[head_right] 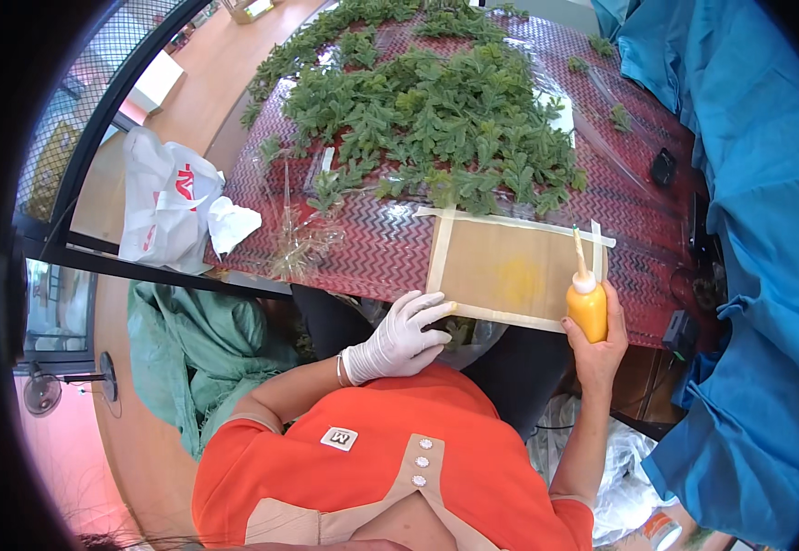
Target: Apply glue and attach green leaf sprigs to a rectangular frame.
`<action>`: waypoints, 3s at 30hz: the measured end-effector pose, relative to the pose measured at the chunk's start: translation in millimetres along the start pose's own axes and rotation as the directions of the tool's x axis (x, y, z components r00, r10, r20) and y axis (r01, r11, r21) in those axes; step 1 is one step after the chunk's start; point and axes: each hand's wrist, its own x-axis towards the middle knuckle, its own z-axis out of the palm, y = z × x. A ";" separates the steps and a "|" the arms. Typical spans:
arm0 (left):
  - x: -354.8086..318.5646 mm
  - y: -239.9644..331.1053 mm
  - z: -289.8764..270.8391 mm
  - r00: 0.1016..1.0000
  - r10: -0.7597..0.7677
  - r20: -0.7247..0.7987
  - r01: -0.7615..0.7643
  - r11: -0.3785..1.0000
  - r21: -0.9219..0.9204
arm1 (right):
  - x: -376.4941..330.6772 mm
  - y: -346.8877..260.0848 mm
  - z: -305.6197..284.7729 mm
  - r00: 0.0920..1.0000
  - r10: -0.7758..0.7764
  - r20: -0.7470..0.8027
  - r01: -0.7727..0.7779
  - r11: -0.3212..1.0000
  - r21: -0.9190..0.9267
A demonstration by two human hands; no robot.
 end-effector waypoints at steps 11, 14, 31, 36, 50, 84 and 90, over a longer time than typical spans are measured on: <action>124.9 -81.4 -23.6 0.884 0.027 -0.466 0.223 0.852 0.473 | -2.3 -11.0 16.7 0.996 0.001 -0.084 0.009 0.993 0.120; 143.9 -97.0 -23.1 0.907 0.009 -0.420 0.276 0.741 0.611 | -8.7 -15.7 16.0 0.995 0.009 -0.098 0.005 0.991 0.133; 131.7 -99.1 -8.3 0.924 -0.171 -0.342 0.344 0.762 0.548 | -10.3 -10.1 7.3 0.990 0.062 -0.128 -0.040 0.985 0.169; 123.1 -83.8 -22.5 0.939 -0.086 -0.334 0.213 0.905 0.367 | -13.2 -13.1 6.3 0.990 0.063 -0.124 -0.042 0.985 0.165; 76.7 -67.7 -18.3 0.959 -0.197 -0.204 0.214 0.975 0.063 | -11.8 -13.2 8.1 0.991 0.108 -0.080 -0.094 0.982 0.165; 26.6 -16.5 8.1 0.996 -0.086 0.006 0.084 0.979 0.187 | -26.0 -27.5 -11.4 0.991 0.101 0.090 -0.102 0.995 0.000; 22.4 -17.9 15.3 0.985 -0.045 -0.166 0.068 0.989 0.133 | -25.7 -30.1 -7.9 0.989 0.105 0.100 -0.106 0.994 0.014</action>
